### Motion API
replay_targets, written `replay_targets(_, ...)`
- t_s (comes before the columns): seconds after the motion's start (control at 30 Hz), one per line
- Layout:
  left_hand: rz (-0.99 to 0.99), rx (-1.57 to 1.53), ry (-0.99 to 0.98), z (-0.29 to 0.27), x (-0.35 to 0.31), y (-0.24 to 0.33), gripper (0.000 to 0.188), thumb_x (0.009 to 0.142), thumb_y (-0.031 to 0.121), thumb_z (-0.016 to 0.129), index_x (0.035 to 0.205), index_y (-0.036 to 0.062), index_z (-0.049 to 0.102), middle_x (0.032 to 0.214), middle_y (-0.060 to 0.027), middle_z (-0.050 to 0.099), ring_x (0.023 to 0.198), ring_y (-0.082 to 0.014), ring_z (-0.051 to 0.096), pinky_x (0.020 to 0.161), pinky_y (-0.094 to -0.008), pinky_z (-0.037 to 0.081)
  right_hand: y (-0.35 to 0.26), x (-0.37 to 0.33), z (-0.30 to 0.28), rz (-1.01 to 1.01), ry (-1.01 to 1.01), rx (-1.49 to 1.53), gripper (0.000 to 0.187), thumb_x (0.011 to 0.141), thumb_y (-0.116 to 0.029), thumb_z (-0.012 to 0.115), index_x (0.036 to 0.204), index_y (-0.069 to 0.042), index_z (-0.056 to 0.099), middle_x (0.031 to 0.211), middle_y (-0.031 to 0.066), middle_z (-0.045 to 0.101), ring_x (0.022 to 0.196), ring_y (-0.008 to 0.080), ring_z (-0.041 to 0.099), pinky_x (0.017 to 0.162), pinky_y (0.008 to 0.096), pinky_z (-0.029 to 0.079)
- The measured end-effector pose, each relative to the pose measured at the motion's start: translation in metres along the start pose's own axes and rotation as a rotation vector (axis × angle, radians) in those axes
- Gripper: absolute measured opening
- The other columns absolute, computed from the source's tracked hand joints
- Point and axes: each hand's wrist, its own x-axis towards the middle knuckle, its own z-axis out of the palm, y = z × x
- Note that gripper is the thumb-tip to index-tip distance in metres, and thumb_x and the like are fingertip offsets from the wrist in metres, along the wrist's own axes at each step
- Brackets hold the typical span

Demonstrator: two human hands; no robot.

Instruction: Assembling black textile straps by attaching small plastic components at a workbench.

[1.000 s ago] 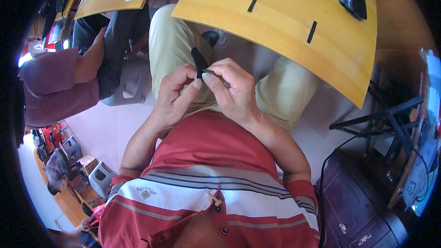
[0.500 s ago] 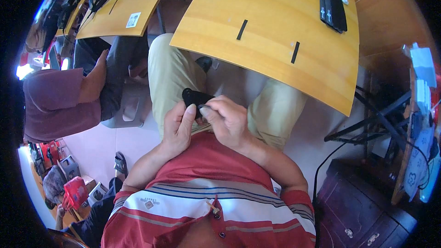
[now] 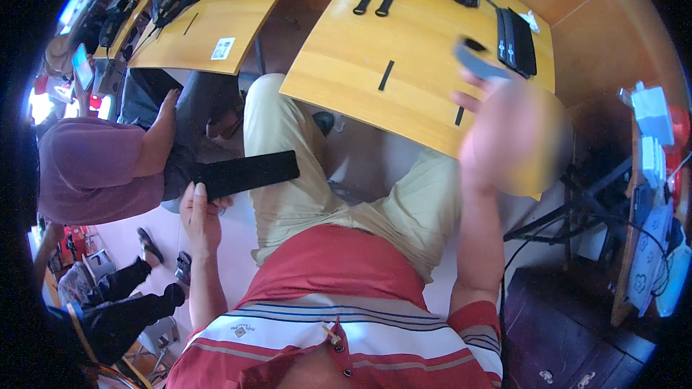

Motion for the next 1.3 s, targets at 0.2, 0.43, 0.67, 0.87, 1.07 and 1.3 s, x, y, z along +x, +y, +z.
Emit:
replay_targets(0.2, -0.035, 0.007, -0.089, 0.021, -0.009, -0.001, 0.039, 0.104, 0.032, 0.047, 0.113, -0.0036, 0.061, 0.095, -0.0097, 0.067, 0.083, -0.0156, 0.064, 0.075, -0.0305, 0.053, 0.099, -0.04, 0.097, -0.729, -0.667, -0.532, 0.013, 0.082, -0.001, 0.063, 0.095, -0.004, 0.064, 0.096, 0.0094, 0.069, 0.09, 0.0254, 0.067, 0.073, 0.0341, 0.057)
replay_targets(0.43, -0.059, 0.023, -0.077, 0.024, -0.018, -0.009, 0.032, 0.104, 0.023, 0.048, 0.111, -0.0049, 0.063, 0.096, -0.0038, 0.065, 0.087, -0.0105, 0.058, 0.081, -0.0269, 0.046, 0.123, -0.066, 0.106, -0.651, -0.92, -0.745, 0.008, 0.084, -0.007, 0.063, 0.092, -0.004, 0.063, 0.094, 0.0079, 0.068, 0.093, 0.0249, 0.065, 0.074, 0.0356, 0.057)
replay_targets(0.67, -0.05, 0.058, -0.144, 0.043, -0.014, -0.009, 0.027, 0.102, 0.015, 0.049, 0.11, -0.0047, 0.065, 0.098, -0.0021, 0.061, 0.088, -0.01, 0.052, 0.081, -0.0249, 0.041, 0.12, -0.063, 0.108, -0.572, -0.954, -0.711, 0.015, 0.083, -0.011, 0.068, 0.094, -0.003, 0.063, 0.101, 0.0079, 0.067, 0.096, 0.0257, 0.064, 0.075, 0.038, 0.057)
replay_targets(0.87, -0.115, 0.083, -0.272, 0.048, -0.011, -0.014, 0.027, 0.102, 0.017, 0.051, 0.109, -0.0049, 0.065, 0.1, -0.0053, 0.062, 0.092, -0.0117, 0.054, 0.084, -0.0264, 0.042, 0.1, -0.064, 0.096, -0.534, -0.9, -0.645, 0.028, 0.08, -0.019, 0.075, 0.1, -0.003, 0.065, 0.107, 0.0109, 0.065, 0.099, 0.0291, 0.063, 0.08, 0.0403, 0.055)
replay_targets(1.07, -0.195, 0.032, -0.382, 0.077, -0.009, -0.008, 0.027, 0.104, 0.015, 0.048, 0.113, -0.005, 0.063, 0.103, -0.0055, 0.064, 0.097, -0.0121, 0.057, 0.088, -0.0284, 0.046, 0.032, -0.118, 0.063, 0.113, -0.945, -0.26, 0.025, 0.077, -0.016, 0.08, 0.093, -0.002, 0.066, 0.094, 0.0131, 0.065, 0.086, 0.0314, 0.066, 0.077, 0.0396, 0.054)
replay_targets(1.3, -0.361, -0.187, -0.454, 0.1, 0.0, -0.029, 0.031, 0.105, 0.024, 0.049, 0.104, -0.0027, 0.064, 0.091, -0.0006, 0.063, 0.084, -0.0052, 0.056, 0.076, -0.0226, 0.048, 0.031, -0.145, 0.034, -0.153, -1.005, -0.231, 0.038, 0.068, -0.009, 0.084, 0.1, 0.001, 0.066, 0.099, 0.0138, 0.067, 0.084, 0.0293, 0.068, 0.071, 0.0366, 0.056)
